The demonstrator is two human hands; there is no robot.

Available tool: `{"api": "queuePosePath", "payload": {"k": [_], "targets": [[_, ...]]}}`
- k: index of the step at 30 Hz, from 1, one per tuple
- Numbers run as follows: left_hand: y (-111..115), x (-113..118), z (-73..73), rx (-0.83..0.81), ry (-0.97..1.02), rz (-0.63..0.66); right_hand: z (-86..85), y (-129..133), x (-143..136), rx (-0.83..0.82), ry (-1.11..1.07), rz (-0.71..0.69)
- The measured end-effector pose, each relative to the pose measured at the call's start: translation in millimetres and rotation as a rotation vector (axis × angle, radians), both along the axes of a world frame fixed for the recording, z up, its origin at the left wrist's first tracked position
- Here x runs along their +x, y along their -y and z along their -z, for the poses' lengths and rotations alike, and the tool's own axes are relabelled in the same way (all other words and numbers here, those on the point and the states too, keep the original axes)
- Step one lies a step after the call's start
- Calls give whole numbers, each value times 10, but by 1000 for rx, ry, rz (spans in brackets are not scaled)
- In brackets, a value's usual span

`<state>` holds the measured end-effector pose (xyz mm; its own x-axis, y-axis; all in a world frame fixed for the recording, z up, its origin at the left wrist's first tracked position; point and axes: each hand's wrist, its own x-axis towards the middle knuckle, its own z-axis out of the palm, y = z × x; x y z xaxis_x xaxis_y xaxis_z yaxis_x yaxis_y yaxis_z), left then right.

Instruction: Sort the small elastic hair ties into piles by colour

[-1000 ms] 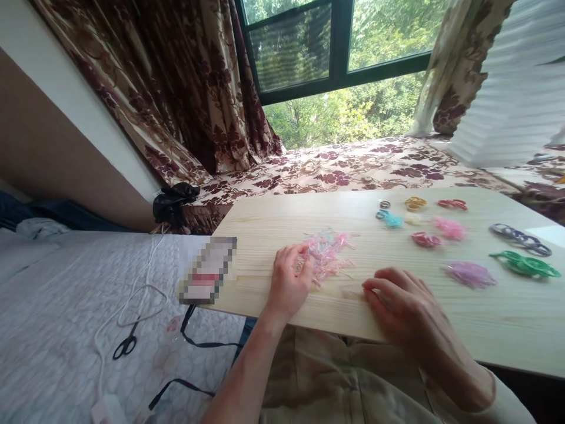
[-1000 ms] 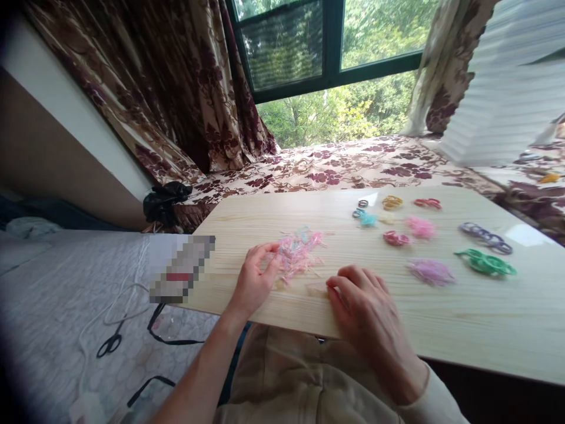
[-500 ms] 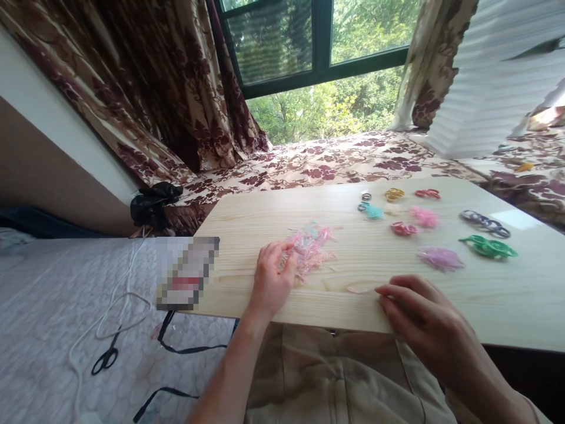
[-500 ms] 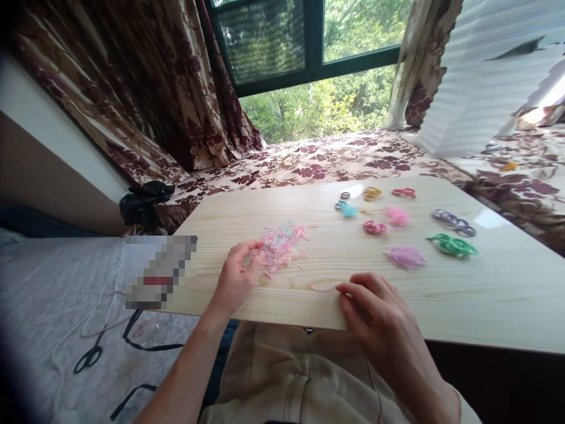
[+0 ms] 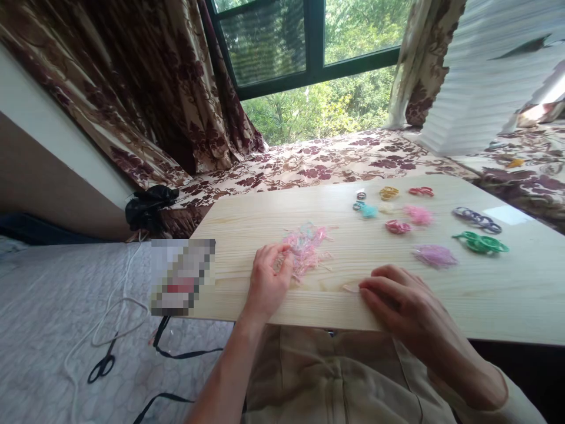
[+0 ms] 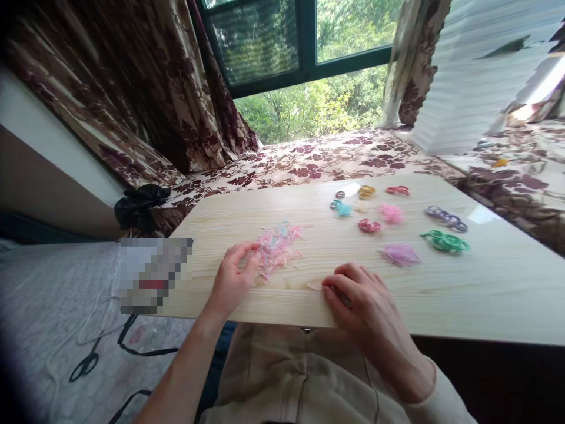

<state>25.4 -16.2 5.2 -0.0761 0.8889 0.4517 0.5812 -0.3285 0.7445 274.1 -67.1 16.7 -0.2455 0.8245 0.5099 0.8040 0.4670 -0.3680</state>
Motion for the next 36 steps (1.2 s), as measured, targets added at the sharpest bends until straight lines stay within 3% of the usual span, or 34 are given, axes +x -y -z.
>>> {"api": "queuePosePath", "payload": {"k": [12, 17, 19, 22, 29, 36], "targets": [[-4, -4, 6, -2, -14, 1, -33, 42, 47, 0, -127, -15], [-22, -11, 41, -11, -13, 5, -102, 35, 569, 165, -175, 218], [-27, -17, 53, -20, -8, 9, -145, 1, 832, 183, -161, 335], [-31, -24, 61, -35, 4, 1, -178, -85, 1074, 162, -128, 403], [-35, -29, 85, -45, 7, 4, -106, -213, 1063, 56, -72, 463], [-39, -36, 95, -42, -3, 4, -72, -6, 1066, 115, -74, 484]]}}
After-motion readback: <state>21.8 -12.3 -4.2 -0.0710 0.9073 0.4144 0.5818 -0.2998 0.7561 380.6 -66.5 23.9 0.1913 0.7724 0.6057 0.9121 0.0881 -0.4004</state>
